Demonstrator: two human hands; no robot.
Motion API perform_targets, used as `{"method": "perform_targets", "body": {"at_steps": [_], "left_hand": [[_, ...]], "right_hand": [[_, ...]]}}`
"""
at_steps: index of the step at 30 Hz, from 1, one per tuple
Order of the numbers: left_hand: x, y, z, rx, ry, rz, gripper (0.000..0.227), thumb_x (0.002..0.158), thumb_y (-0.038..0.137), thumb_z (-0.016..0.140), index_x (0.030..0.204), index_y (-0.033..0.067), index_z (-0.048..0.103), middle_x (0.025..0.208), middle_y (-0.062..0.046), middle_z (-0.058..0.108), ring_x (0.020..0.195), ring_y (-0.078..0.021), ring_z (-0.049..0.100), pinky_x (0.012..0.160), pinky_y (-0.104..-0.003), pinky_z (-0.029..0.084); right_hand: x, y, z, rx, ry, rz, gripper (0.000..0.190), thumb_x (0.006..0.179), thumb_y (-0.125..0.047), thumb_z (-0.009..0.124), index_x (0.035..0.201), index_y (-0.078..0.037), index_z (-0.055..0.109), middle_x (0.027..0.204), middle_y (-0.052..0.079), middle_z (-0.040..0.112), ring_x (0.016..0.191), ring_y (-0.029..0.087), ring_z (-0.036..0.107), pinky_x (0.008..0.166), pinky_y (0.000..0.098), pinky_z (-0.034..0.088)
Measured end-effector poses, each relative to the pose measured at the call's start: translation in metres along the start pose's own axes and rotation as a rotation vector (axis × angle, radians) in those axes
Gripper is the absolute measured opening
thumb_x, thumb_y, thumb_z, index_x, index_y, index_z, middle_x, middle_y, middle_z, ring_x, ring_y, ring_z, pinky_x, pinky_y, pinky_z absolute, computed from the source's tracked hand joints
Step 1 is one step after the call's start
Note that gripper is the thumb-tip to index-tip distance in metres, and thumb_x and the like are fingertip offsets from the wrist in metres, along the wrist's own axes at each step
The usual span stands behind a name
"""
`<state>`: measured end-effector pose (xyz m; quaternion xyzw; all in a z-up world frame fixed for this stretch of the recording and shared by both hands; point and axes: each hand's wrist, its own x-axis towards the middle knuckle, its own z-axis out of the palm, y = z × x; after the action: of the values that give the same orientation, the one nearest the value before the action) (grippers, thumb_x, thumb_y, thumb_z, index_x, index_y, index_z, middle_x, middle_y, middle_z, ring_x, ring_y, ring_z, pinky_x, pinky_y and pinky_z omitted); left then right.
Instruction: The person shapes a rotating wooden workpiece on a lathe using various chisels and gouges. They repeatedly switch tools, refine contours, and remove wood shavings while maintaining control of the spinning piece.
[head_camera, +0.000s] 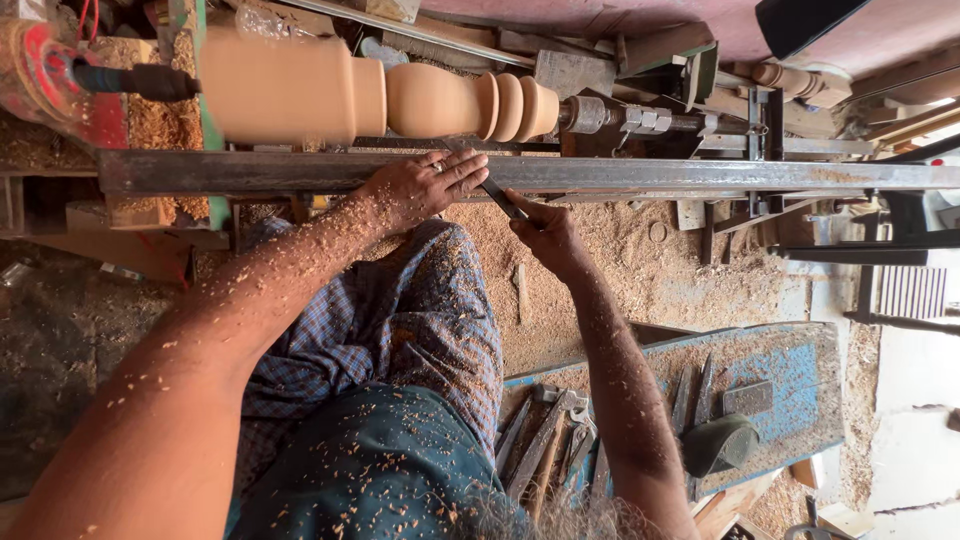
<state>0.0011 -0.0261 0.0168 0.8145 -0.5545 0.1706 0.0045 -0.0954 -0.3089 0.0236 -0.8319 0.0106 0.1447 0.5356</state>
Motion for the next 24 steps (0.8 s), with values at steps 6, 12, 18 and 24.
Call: {"method": "perform_targets", "body": {"at_steps": [6, 12, 18, 24], "left_hand": [[0.002, 0.000, -0.003, -0.017, 0.052, -0.016, 0.053, 0.103, 0.022, 0.049, 0.154, 0.0085, 0.045, 0.162, -0.006, 0.044, 0.146, -0.0212, 0.046, 0.119, -0.037, 0.040], [-0.002, 0.000, -0.004, -0.116, 0.094, -0.028, 0.061, 0.095, 0.033, 0.053, 0.147, 0.0012, 0.051, 0.153, -0.014, 0.052, 0.139, -0.0279, 0.053, 0.113, -0.041, 0.047], [-0.004, 0.002, -0.008, 0.040, 0.115, -0.023, 0.053, 0.099, 0.029, 0.056, 0.147, 0.0046, 0.052, 0.155, -0.011, 0.053, 0.141, -0.0246, 0.053, 0.112, -0.037, 0.049], [-0.006, 0.003, 0.001, -0.005, 0.070, -0.020, 0.059, 0.098, 0.032, 0.054, 0.150, 0.0035, 0.049, 0.157, -0.011, 0.049, 0.143, -0.0249, 0.049, 0.117, -0.036, 0.044]], "right_hand": [[-0.003, -0.009, 0.002, -0.088, 0.037, -0.005, 0.049, 0.097, -0.006, 0.070, 0.144, -0.014, 0.061, 0.091, -0.011, 0.071, 0.072, -0.001, 0.049, 0.065, 0.0193, 0.046], [-0.005, -0.018, 0.009, -0.158, 0.043, 0.083, 0.048, 0.096, -0.007, 0.070, 0.143, -0.017, 0.063, 0.073, -0.007, 0.066, 0.059, 0.002, 0.044, 0.053, 0.0226, 0.041], [-0.006, -0.016, 0.019, -0.168, 0.081, 0.062, 0.049, 0.096, -0.007, 0.070, 0.143, -0.017, 0.063, 0.072, -0.006, 0.064, 0.060, 0.001, 0.045, 0.054, 0.0220, 0.042], [-0.006, -0.017, 0.015, -0.139, 0.075, 0.019, 0.049, 0.096, -0.008, 0.071, 0.144, -0.017, 0.063, 0.074, -0.007, 0.063, 0.061, 0.002, 0.043, 0.054, 0.0220, 0.040]]}}
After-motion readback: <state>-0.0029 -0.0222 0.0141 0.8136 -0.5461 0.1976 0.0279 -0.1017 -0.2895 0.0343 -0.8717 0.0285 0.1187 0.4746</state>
